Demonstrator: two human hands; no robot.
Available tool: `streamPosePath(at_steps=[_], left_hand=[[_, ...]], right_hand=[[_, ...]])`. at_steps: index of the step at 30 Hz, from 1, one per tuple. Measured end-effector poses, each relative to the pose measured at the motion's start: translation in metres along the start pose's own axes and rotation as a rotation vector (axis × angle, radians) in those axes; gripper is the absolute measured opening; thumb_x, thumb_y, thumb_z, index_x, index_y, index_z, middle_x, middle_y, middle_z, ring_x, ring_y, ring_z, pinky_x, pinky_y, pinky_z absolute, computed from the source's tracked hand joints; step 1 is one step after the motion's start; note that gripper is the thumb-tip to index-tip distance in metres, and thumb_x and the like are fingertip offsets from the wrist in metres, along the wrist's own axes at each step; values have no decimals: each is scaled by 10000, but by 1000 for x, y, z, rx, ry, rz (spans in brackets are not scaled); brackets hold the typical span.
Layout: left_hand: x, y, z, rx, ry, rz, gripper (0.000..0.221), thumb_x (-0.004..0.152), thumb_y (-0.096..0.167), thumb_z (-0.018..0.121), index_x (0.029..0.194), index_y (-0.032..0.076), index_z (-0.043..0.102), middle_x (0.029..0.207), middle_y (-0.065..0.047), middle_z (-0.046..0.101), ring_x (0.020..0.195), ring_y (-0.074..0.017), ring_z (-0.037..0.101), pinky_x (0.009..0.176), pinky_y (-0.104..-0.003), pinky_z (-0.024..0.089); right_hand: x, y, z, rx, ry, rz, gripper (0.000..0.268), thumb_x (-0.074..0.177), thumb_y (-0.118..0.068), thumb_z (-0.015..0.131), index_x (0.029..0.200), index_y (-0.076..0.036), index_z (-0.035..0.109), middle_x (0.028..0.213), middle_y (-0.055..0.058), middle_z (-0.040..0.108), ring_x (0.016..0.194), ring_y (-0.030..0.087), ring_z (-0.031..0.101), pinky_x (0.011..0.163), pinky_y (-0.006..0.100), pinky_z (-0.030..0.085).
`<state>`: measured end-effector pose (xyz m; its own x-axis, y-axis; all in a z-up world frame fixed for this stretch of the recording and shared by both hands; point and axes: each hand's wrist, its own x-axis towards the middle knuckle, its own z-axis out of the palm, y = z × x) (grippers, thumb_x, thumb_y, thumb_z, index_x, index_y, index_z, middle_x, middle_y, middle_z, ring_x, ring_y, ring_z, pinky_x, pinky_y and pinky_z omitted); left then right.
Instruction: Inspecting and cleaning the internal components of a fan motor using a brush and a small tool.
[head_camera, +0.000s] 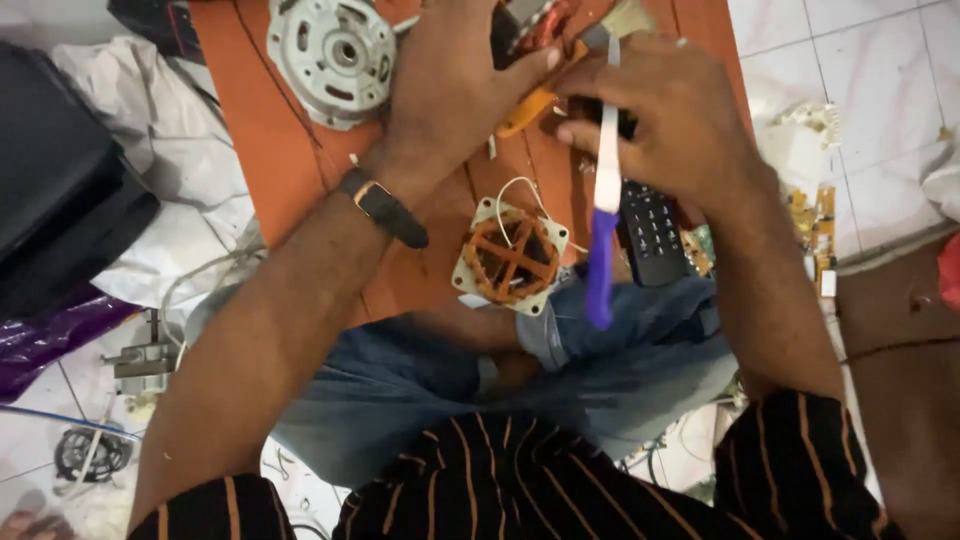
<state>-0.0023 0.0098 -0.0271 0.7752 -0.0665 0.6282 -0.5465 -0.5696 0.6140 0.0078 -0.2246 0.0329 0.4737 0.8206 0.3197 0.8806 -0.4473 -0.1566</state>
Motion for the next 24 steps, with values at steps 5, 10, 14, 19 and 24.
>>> streamPosePath(at_steps=[5, 10, 14, 19, 24], left_hand=[[0, -6, 6, 65, 12, -11, 402, 907, 302, 828, 1101, 6, 637, 950, -170, 696, 802, -364, 649, 711, -472, 497], [1, -5, 4, 43, 29, 11, 346, 886, 257, 845, 1049, 0, 680, 912, -160, 726, 745, -347, 675, 693, -446, 522], [-2, -9, 8, 99, 25, 7, 326, 906, 302, 828, 998, 19, 698, 845, -122, 724, 649, -299, 665, 606, -409, 522], [7, 0, 2, 20, 21, 19, 483, 877, 222, 852, 1231, 27, 588, 1093, -170, 702, 911, -374, 677, 778, -458, 539], [12, 14, -7, -22, -58, -65, 483, 880, 218, 782, 1272, 66, 546, 1111, -122, 694, 981, -327, 677, 831, -418, 517]], right_hand=[[10, -15, 2, -165, 65, -91, 377, 1018, -331, 829, 1260, -47, 783, 1133, 62, 751, 909, 268, 617, 862, 393, 444], [11, -16, 9, -345, 92, -99, 316, 980, -236, 836, 1272, -123, 797, 1116, 10, 750, 977, 205, 640, 802, 341, 487], [14, -22, 16, -424, 120, -79, 282, 959, -152, 815, 1237, -127, 779, 1262, -10, 757, 1109, 199, 647, 831, 319, 514], [21, -22, 12, -295, 160, -108, 179, 954, -73, 750, 1133, -67, 745, 1052, 67, 698, 960, 250, 640, 768, 364, 497], [23, -24, 1, -142, 183, -121, 195, 917, -5, 750, 1112, -9, 744, 970, 102, 663, 821, 257, 585, 668, 362, 450]])
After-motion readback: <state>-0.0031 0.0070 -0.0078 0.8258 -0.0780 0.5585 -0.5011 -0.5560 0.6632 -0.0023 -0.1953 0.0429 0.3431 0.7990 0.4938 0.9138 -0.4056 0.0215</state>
